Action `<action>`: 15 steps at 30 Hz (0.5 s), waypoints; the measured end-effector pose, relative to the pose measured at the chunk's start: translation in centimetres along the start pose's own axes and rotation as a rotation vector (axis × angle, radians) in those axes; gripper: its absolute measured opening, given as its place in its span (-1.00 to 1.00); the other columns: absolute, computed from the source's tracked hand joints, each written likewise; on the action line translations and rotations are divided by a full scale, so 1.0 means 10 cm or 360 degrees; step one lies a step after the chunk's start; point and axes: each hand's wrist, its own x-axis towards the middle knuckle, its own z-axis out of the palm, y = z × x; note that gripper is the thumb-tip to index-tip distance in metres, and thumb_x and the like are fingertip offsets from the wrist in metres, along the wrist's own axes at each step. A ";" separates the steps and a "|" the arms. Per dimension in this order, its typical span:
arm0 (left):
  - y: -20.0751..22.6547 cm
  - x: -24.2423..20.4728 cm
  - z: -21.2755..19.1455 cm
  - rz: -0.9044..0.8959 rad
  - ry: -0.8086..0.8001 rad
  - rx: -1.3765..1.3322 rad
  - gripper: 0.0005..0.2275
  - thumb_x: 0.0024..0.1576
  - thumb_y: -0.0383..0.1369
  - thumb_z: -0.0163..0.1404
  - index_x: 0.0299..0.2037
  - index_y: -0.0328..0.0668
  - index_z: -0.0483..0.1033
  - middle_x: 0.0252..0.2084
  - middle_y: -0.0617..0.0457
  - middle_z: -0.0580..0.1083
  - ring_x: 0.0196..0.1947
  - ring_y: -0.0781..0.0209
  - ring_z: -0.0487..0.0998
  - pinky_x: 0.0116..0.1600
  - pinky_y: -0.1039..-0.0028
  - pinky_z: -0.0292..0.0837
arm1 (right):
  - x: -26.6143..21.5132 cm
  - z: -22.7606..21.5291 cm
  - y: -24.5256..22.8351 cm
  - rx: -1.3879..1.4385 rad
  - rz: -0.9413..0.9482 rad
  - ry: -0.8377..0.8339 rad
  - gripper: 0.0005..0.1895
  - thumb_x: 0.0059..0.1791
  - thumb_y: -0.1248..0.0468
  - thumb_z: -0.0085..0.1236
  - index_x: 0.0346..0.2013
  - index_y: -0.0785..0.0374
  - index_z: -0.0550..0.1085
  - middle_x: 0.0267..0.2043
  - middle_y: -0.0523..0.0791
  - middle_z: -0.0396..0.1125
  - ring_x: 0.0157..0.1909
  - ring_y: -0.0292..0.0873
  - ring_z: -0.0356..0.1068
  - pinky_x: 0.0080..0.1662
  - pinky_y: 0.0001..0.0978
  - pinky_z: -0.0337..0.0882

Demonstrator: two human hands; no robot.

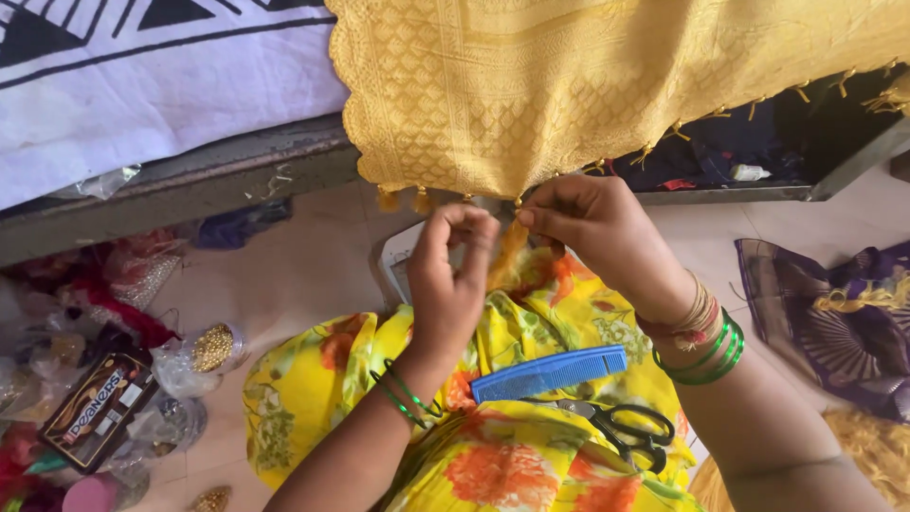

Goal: The person sits on the floor and attaches tassels to the scalloped edge of a yellow fabric, tying each tassel's cord around the edge and pulling it tight. They occasionally use a blue comb to smooth the tassel fringe and use scissors to trim ends.

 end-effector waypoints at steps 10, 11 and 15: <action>0.27 0.23 -0.22 0.0318 -0.0114 0.0619 -0.90 0.06 -0.37 0.23 -0.36 -0.21 0.62 -0.27 0.02 0.59 -0.26 0.07 0.60 -0.14 0.34 0.47 | 0.00 0.00 0.07 -0.0022 -0.0057 -0.0023 -0.89 0.02 0.37 0.21 -0.25 0.40 0.54 -0.43 -0.26 0.36 -0.38 -0.45 0.28 -0.35 -0.57 0.32; 0.32 0.23 -0.25 0.0449 -0.0025 0.0841 -0.92 0.03 -0.38 0.25 -0.40 -0.18 0.63 -0.31 0.04 0.59 -0.28 0.03 0.58 -0.15 0.27 0.43 | 0.00 0.00 0.07 -0.0020 -0.0051 -0.0024 -0.89 0.02 0.37 0.22 -0.24 0.40 0.54 -0.43 -0.25 0.38 -0.39 -0.45 0.31 -0.35 -0.57 0.35; 0.32 0.19 -0.22 0.0456 -0.0079 0.0725 -0.92 0.09 -0.43 0.20 -0.36 -0.21 0.55 -0.28 0.03 0.58 -0.21 0.02 0.58 -0.06 0.28 0.45 | 0.00 0.02 0.11 -0.0059 -0.0083 -0.0011 -0.88 0.01 0.38 0.23 -0.22 0.40 0.55 -0.41 -0.24 0.40 -0.38 -0.44 0.33 -0.34 -0.56 0.37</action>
